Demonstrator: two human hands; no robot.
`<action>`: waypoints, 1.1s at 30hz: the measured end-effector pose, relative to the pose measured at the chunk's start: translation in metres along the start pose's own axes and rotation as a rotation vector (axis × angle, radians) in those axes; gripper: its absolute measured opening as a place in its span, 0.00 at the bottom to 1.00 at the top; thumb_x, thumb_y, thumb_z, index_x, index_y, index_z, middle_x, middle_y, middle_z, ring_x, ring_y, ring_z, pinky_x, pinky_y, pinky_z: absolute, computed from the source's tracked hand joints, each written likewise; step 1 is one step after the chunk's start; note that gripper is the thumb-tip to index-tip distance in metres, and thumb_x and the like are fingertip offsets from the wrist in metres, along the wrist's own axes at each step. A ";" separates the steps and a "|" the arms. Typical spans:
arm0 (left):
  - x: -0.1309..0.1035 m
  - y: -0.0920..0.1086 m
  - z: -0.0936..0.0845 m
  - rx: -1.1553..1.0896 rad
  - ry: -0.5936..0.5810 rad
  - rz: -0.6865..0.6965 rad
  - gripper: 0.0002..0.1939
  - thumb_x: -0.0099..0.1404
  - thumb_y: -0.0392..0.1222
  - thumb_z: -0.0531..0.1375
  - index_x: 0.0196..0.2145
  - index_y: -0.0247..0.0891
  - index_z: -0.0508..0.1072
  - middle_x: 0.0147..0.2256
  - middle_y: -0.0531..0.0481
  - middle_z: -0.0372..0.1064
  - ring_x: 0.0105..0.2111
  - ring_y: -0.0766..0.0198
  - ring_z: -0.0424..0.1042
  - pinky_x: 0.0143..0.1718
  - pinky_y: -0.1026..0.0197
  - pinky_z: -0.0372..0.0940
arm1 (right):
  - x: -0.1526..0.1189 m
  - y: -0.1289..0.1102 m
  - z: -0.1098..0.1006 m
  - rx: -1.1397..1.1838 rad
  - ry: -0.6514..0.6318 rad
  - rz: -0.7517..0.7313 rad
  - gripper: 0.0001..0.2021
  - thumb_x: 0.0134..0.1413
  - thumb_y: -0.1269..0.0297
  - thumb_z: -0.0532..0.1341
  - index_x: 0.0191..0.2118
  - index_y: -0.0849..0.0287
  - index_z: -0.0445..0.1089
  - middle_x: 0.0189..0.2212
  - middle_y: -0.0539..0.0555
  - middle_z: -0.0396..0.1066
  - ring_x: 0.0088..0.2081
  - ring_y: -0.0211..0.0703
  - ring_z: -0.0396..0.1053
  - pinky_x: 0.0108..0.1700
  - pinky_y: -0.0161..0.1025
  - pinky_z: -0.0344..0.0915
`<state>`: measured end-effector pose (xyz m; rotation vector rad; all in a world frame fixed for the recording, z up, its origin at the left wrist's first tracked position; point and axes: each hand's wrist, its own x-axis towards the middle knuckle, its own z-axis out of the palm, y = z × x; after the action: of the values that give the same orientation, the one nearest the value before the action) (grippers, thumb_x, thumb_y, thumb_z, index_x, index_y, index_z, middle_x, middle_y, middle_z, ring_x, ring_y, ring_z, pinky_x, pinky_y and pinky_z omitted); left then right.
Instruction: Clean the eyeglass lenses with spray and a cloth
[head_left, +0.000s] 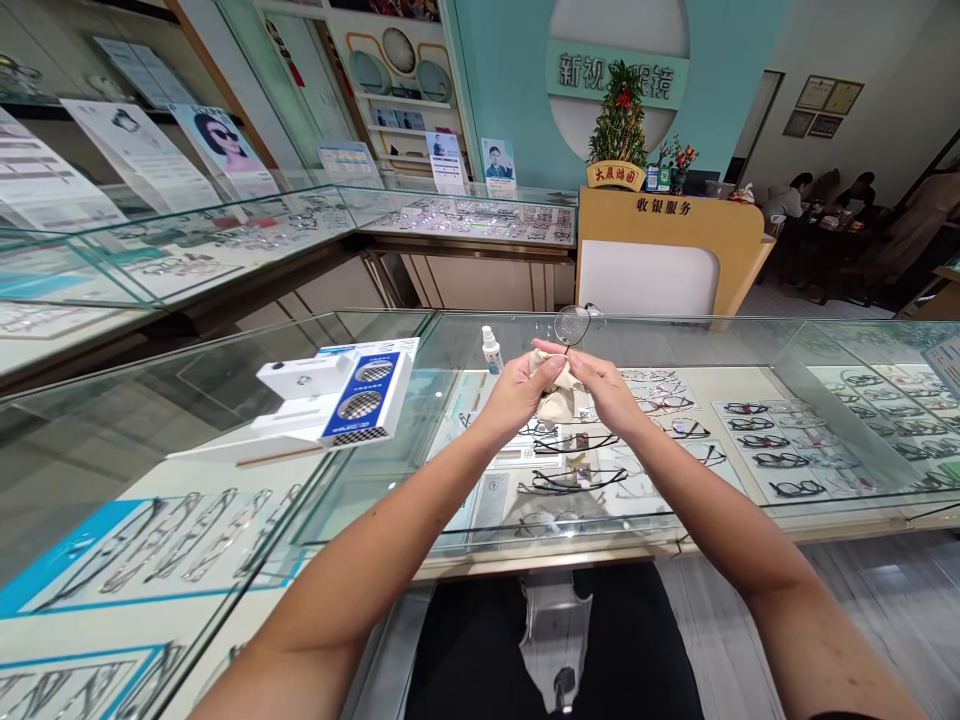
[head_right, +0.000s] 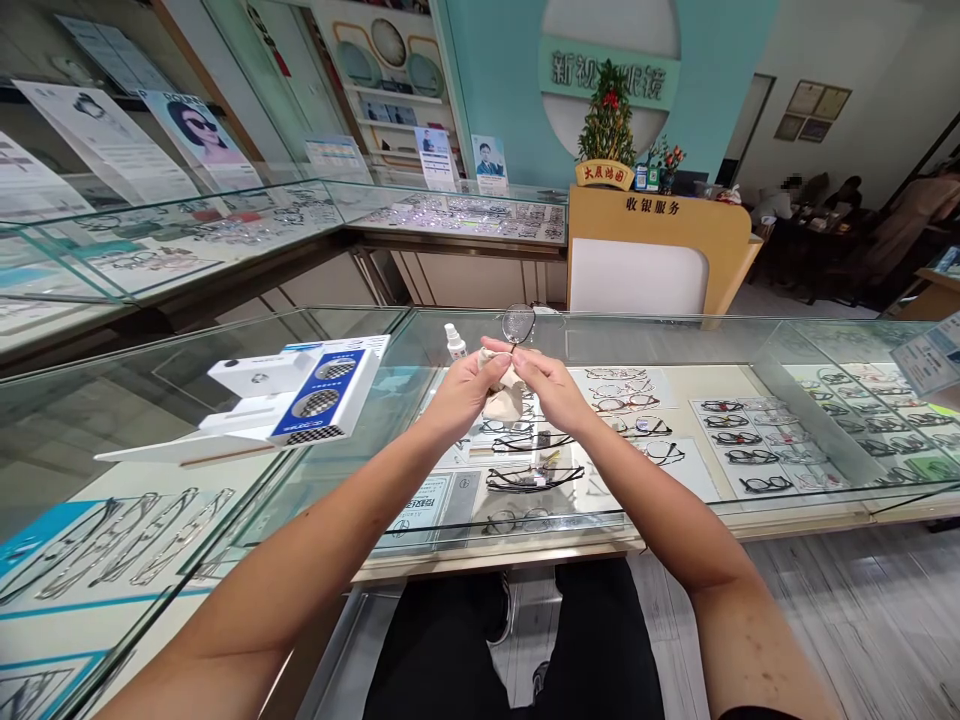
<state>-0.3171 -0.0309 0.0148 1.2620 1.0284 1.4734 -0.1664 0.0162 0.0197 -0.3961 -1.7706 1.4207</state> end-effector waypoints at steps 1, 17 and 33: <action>0.000 0.000 -0.001 0.014 -0.006 0.016 0.34 0.55 0.73 0.70 0.31 0.36 0.70 0.23 0.56 0.64 0.23 0.69 0.60 0.24 0.64 0.56 | 0.000 0.000 0.000 -0.001 0.003 0.000 0.27 0.63 0.37 0.62 0.54 0.51 0.83 0.58 0.54 0.80 0.62 0.54 0.72 0.72 0.51 0.59; -0.001 0.001 -0.007 0.107 -0.162 -0.039 0.33 0.50 0.62 0.77 0.40 0.34 0.73 0.31 0.52 0.70 0.31 0.65 0.67 0.34 0.63 0.61 | 0.006 0.004 -0.005 0.201 0.180 0.106 0.22 0.52 0.39 0.71 0.37 0.54 0.84 0.46 0.56 0.85 0.45 0.48 0.79 0.52 0.45 0.73; 0.001 -0.006 -0.006 0.181 -0.065 0.143 0.34 0.62 0.75 0.64 0.34 0.36 0.72 0.26 0.54 0.63 0.27 0.67 0.60 0.30 0.63 0.57 | 0.004 0.002 -0.001 0.203 0.148 0.069 0.19 0.52 0.42 0.72 0.37 0.53 0.86 0.50 0.56 0.85 0.56 0.55 0.78 0.65 0.52 0.68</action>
<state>-0.3221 -0.0290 0.0089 1.5291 1.0655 1.4613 -0.1682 0.0203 0.0191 -0.4457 -1.4918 1.5621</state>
